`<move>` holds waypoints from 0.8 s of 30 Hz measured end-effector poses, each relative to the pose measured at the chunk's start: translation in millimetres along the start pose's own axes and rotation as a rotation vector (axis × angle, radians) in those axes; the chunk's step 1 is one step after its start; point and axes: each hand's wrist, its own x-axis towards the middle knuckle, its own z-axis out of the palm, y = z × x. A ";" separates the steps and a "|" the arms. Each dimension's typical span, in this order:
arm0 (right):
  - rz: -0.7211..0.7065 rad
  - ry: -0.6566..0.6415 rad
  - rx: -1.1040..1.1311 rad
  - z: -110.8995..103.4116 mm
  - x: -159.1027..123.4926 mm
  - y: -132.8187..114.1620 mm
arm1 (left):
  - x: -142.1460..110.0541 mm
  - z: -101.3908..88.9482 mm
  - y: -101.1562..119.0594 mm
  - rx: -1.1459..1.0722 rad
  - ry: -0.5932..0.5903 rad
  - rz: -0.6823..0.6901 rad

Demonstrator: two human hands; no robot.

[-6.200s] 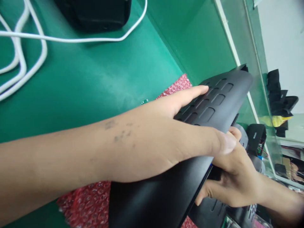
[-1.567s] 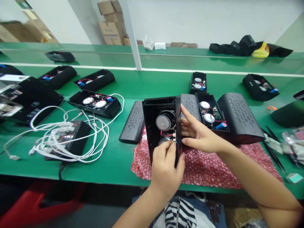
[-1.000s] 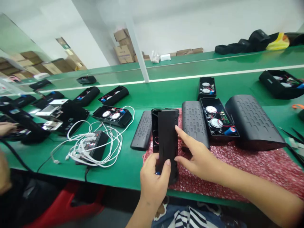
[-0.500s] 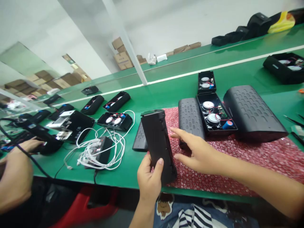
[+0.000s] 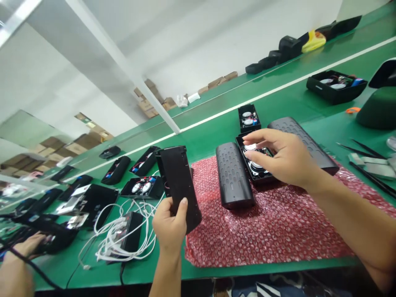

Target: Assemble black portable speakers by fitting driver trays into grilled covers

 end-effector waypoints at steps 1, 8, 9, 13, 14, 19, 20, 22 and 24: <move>0.005 0.046 -0.001 -6.9 1.0 0.1 | 6.0 1.7 3.3 0.102 0.042 0.139; -0.037 0.314 0.037 -37.9 6.5 -2.0 | 26.0 18.8 13.4 0.507 0.249 0.769; -0.057 0.341 0.057 -40.3 7.1 -2.3 | 27.6 19.6 13.8 0.535 0.250 0.789; -0.098 0.418 0.049 -48.1 7.5 -0.7 | 30.2 19.6 14.5 0.597 0.219 0.846; -0.100 0.434 0.048 -49.9 7.4 0.0 | 30.1 19.2 14.2 0.601 0.211 0.863; -0.101 0.487 0.058 -57.0 8.3 0.0 | 28.7 18.1 12.5 0.589 0.216 0.921; -0.094 0.491 0.052 -57.9 8.6 -0.6 | 28.5 18.1 12.5 0.588 0.218 0.925; -0.076 0.491 0.046 -58.8 9.2 -1.6 | 27.9 18.2 13.3 0.588 0.216 0.927; -0.067 0.486 0.050 -59.0 9.3 -1.7 | 26.8 18.1 14.5 0.592 0.210 0.929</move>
